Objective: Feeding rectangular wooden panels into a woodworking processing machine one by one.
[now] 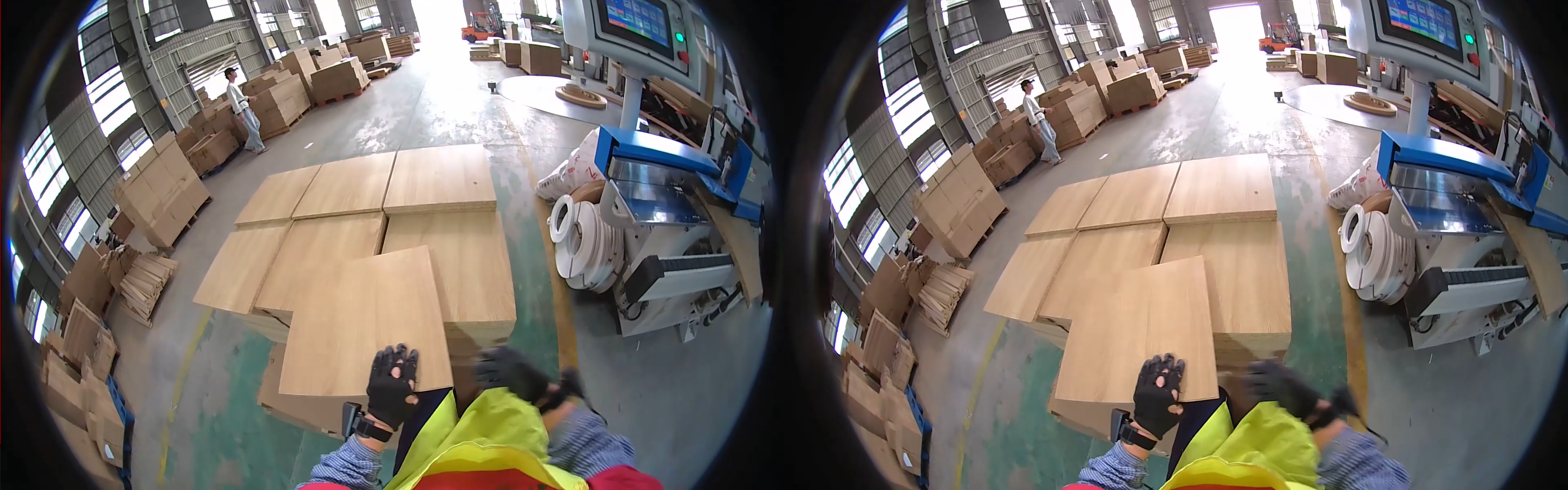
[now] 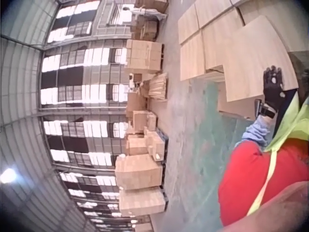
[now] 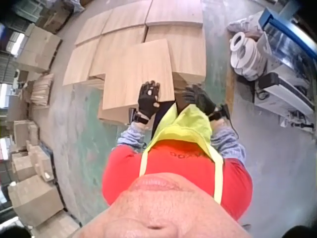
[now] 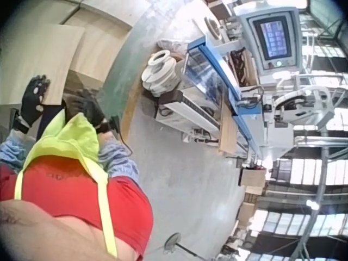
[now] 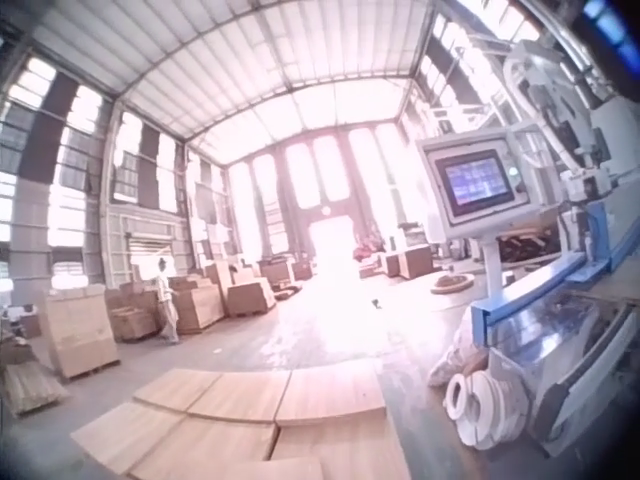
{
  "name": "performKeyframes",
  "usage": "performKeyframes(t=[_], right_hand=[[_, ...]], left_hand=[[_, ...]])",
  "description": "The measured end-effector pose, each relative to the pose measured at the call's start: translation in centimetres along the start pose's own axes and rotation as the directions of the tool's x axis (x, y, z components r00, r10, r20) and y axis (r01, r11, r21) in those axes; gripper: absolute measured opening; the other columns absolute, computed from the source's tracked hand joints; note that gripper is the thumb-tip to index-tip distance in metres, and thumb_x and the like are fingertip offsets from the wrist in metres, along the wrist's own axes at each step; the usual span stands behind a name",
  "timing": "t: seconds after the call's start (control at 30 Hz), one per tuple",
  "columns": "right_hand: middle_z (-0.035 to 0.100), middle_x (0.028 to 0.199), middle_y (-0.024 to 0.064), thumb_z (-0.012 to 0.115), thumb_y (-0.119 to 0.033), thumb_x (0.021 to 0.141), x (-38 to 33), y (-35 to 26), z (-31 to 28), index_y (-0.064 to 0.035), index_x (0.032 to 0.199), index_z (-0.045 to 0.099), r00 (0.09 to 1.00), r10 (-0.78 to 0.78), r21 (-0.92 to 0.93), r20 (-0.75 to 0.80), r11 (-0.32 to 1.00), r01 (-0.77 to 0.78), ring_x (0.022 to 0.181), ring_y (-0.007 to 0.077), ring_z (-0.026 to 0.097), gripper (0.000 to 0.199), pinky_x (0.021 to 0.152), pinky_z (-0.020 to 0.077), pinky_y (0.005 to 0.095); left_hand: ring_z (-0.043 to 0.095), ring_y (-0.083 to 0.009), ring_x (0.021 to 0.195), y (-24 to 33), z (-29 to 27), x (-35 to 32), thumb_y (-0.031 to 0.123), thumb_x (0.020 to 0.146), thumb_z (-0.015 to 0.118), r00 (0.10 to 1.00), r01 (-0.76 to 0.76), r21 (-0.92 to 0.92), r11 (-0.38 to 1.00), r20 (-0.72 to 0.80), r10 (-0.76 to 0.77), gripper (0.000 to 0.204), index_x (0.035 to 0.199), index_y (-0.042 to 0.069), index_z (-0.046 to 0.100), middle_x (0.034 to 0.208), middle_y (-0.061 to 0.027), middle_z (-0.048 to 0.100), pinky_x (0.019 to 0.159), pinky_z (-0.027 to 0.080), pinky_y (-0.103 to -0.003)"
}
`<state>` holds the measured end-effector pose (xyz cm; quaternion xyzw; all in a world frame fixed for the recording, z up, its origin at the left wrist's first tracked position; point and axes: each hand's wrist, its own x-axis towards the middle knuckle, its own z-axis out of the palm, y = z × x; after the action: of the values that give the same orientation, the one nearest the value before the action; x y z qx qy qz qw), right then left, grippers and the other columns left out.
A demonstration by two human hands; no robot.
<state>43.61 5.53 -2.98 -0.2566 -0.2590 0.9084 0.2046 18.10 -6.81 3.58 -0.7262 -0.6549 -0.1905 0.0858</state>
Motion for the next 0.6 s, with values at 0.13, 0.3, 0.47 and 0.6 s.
performKeyframes(t=[0.13,0.3,0.47,0.6], right_hand=[[0.058,0.113,0.0112,0.049,-0.03,0.092,3.7,2.3,9.9,-0.0028,0.121,0.047,0.999,-0.037,0.251,0.031,0.968,0.028,0.105,0.0183,0.057,0.039,0.091,0.0463,0.0362],[0.062,0.094,0.002,0.06,-0.021,0.087,0.1,1.7,7.1,-0.002,0.107,0.057,0.963,-0.266,-0.067,-0.038,0.962,0.263,0.088,0.0104,0.061,0.028,0.075,0.0498,0.0266],[0.062,0.078,-0.0014,0.067,-0.022,0.082,-9.8,-3.6,10.7,-0.0019,0.093,0.064,0.944,-0.269,-0.151,-0.191,0.958,0.243,0.069,0.0059,0.059,0.023,0.059,0.0462,0.0227],[0.063,0.098,0.0055,0.062,-0.017,0.085,-17.9,-4.6,4.3,0.0002,0.105,0.061,0.821,-0.501,-0.623,-0.275,0.743,0.245,0.075,0.0132,0.061,0.027,0.065,0.0489,0.0263]], left_hand=[[0.045,-0.036,0.12,1.6,-2.5,-0.9,0.017,0.061,0.065,0.989,-0.067,-0.05,0.997,0.129,0.073,0.068,0.127,0.008,0.05,0.126,-0.0196,0.05,0.106,0.027,-0.048],[0.055,-0.0284,0.102,-5.8,-8.4,-3.5,0.03,0.066,0.079,0.969,0.237,-0.125,0.963,-0.043,-0.244,0.061,0.112,0.0,0.055,0.111,-0.0151,0.059,0.087,0.042,-0.039],[0.058,-0.0181,0.086,-14.7,-1.2,-11.7,0.021,0.082,0.068,0.679,0.728,-0.523,0.443,0.463,-0.569,0.042,0.112,-0.004,0.051,0.094,-0.0117,0.062,0.078,0.049,-0.031],[0.061,-0.0211,0.09,-2.4,0.8,-6.2,0.009,0.093,0.046,0.715,0.407,-0.88,-0.244,0.473,-0.515,0.026,0.113,-0.003,0.055,0.111,-0.0155,0.059,0.076,0.052,-0.032]])
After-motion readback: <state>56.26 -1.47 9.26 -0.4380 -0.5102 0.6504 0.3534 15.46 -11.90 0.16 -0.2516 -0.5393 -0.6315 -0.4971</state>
